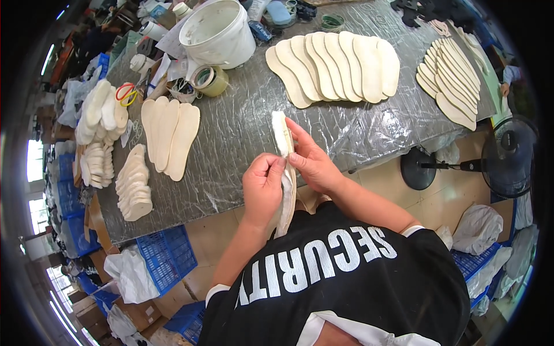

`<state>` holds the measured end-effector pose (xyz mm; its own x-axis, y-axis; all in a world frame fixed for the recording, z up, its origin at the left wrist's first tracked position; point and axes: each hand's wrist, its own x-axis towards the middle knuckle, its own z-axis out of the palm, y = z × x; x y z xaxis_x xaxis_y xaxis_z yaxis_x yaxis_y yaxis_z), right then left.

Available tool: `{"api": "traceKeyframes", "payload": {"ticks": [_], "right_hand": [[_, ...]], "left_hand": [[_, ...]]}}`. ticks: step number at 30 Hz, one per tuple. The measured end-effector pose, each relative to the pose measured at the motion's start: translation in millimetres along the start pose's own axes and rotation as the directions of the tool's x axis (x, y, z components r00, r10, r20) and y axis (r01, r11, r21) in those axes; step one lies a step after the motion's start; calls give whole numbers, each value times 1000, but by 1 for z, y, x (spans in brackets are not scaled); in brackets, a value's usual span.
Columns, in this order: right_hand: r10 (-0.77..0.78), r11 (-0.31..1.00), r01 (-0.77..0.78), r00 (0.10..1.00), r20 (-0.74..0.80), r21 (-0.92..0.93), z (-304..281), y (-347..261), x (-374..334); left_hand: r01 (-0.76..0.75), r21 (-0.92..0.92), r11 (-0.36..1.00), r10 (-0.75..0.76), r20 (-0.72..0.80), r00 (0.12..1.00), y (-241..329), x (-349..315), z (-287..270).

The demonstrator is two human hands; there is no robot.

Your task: Assembling shoe insoles by applying fur lining to the footbed and organizing them into stacks.

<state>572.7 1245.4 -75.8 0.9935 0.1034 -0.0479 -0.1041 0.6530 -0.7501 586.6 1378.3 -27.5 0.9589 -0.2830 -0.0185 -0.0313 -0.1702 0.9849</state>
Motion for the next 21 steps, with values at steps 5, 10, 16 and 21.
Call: {"api": "traceKeyframes", "payload": {"ticks": [5, 10, 16, 21], "right_hand": [[-1, 998, 0, 1000, 12, 69, 4, 5, 0], [-35, 975, 33, 999, 5, 218, 9, 10, 0], [-53, 981, 76, 990, -128, 180, 15, 6, 14], [64, 994, -55, 994, -87, 97, 0, 16, 33]], "left_hand": [[-89, 31, 996, 90, -38, 995, 2, -2, 3], [-156, 101, 983, 163, -69, 984, 0, -5, 4], [-146, -22, 989, 144, -76, 987, 6, -3, 13], [131, -502, 855, -165, -24, 986, -20, 23, 1]]}}
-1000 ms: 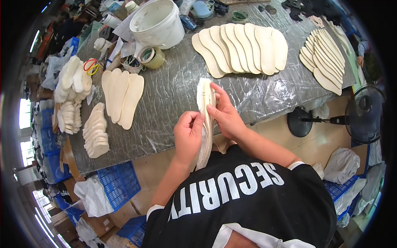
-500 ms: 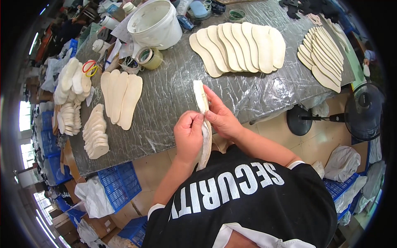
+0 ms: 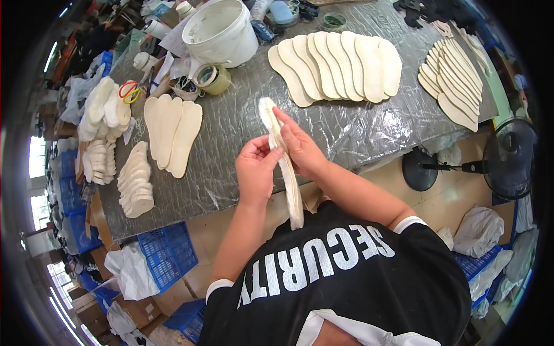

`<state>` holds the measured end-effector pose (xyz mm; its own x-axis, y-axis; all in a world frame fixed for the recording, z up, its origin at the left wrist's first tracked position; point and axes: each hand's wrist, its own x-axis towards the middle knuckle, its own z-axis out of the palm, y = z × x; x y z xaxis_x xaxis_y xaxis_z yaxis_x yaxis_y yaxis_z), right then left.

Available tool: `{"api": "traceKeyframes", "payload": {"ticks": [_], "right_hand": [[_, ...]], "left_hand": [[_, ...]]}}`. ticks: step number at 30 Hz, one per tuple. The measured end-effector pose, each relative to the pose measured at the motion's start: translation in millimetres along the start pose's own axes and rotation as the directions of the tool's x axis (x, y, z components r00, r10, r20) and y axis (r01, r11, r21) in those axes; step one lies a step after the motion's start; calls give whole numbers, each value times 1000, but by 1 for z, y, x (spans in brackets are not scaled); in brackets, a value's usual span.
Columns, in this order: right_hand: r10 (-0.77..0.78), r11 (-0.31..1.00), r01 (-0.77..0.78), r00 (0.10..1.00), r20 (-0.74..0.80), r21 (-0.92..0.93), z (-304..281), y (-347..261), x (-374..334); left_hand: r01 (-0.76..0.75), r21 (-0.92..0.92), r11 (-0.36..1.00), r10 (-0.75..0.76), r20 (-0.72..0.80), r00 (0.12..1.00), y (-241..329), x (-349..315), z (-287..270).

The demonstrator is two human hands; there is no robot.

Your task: Assembling shoe insoles by applying fur lining to the footbed and organizing them into stacks.

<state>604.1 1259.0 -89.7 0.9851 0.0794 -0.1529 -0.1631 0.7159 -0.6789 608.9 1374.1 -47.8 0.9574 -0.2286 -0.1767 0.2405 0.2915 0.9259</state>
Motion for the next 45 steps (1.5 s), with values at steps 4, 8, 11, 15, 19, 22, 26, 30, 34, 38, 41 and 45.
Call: {"api": "traceKeyframes", "payload": {"ticks": [4, 8, 11, 15, 19, 22, 26, 30, 34, 38, 41, 45], "right_hand": [[-6, 937, 52, 991, 132, -346, -11, 4, 1], [239, 968, -246, 965, 105, 55, -5, -3, -7], [287, 951, -274, 955, -72, 143, -3, 8, -7], [162, 965, -137, 982, -95, 225, 4, 10, -8], [99, 978, -100, 995, 16, 184, 28, 25, 0], [137, 970, -144, 989, 48, 197, 46, 32, 7], [248, 917, -155, 944, 220, -367, 70, 69, 26], [421, 756, -76, 817, 394, -650, 123, 155, 56], [372, 764, -37, 841, 392, -645, 211, 240, 88], [348, 606, 13, 894, 281, -795, 261, 317, 124], [278, 566, -16, 945, 173, -824, 271, 350, 135], [282, 614, -82, 952, 122, -785, 266, 355, 136]], "left_hand": [[-7, -152, 988, 2, -36, 999, -6, 10, -2], [-383, 780, 494, 401, 187, 897, -14, -7, -11], [-473, 753, 458, 391, 307, 868, -32, -22, -4], [-165, 631, 758, 128, 104, 986, -32, -34, -32], [177, 91, 980, -186, 102, 977, 6, -52, -57], [108, 685, 720, -96, -56, 994, 33, -74, -120], [-136, 974, 180, 380, 58, 923, 87, -103, -218], [0, 988, 152, 273, -42, 961, 132, -120, -326], [224, 968, 114, 200, -243, 949, 153, -127, -446], [258, 966, -35, 192, -247, 950, 168, -103, -530], [199, 978, -69, 219, -180, 959, 155, -82, -572], [156, 987, -44, 257, -140, 956, 145, -78, -596]]}}
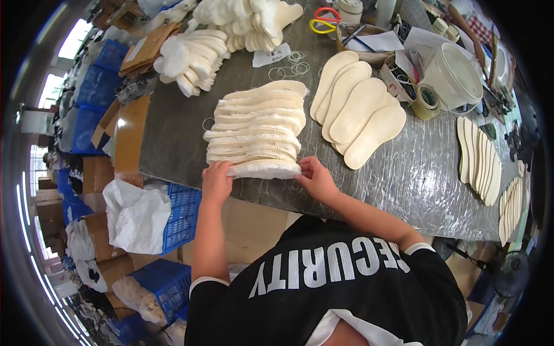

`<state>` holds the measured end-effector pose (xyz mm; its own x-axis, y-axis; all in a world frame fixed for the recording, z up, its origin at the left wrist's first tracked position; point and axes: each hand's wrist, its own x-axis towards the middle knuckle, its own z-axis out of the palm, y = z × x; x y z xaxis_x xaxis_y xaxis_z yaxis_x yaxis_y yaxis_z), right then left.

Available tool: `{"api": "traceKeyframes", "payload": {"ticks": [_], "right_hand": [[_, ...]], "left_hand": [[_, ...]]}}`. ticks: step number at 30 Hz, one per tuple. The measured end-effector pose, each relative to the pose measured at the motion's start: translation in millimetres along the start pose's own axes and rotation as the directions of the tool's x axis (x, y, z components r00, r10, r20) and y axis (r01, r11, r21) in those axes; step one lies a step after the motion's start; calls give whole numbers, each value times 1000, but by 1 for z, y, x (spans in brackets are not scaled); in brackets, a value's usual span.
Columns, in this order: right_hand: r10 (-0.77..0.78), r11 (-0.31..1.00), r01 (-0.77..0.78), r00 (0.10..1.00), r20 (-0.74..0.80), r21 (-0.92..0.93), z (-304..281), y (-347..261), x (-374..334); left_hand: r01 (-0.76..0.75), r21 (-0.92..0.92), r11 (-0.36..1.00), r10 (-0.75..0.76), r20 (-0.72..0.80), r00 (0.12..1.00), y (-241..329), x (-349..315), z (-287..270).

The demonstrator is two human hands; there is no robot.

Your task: Assembling shoe insoles by applying fur lining to the footbed and organizing them into stacks.

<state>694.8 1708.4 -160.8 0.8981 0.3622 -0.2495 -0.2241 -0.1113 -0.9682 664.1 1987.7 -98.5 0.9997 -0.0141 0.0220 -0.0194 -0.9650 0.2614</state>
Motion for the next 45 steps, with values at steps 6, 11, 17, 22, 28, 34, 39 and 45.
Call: {"api": "traceKeyframes", "payload": {"ticks": [6, 11, 17, 22, 28, 34, 39, 45], "right_hand": [[479, 557, -478, 853, 207, 679, -8, -35, -12], [335, 862, -410, 902, 273, 297, -12, -38, -23], [85, 965, -109, 990, 110, 237, 13, -23, -14], [-218, 934, 122, 938, -268, -335, 45, -9, -2], [-330, 878, 61, 794, -510, -474, 79, -14, 1], [-416, 808, 12, 719, -557, -589, 87, -18, -1], [-526, 457, 48, 820, -226, -888, 103, -41, -10], [-537, 306, 14, 828, -160, -952, 121, -37, 2]], "left_hand": [[-219, 65, 973, 228, -216, 949, 15, -20, -27], [-182, 128, 975, 215, -328, 920, 34, -49, -32], [-165, 138, 977, 181, -117, 976, 6, -36, -37], [-242, 106, 965, 239, 40, 970, -34, -4, -25], [-282, -54, 958, 272, -148, 951, -74, 15, 11], [-457, -88, 885, 447, -112, 888, -76, 26, 7], [-621, 20, 784, 620, 35, 784, -75, 27, -10], [-633, -174, 754, 646, 25, 763, -61, 59, -22]]}}
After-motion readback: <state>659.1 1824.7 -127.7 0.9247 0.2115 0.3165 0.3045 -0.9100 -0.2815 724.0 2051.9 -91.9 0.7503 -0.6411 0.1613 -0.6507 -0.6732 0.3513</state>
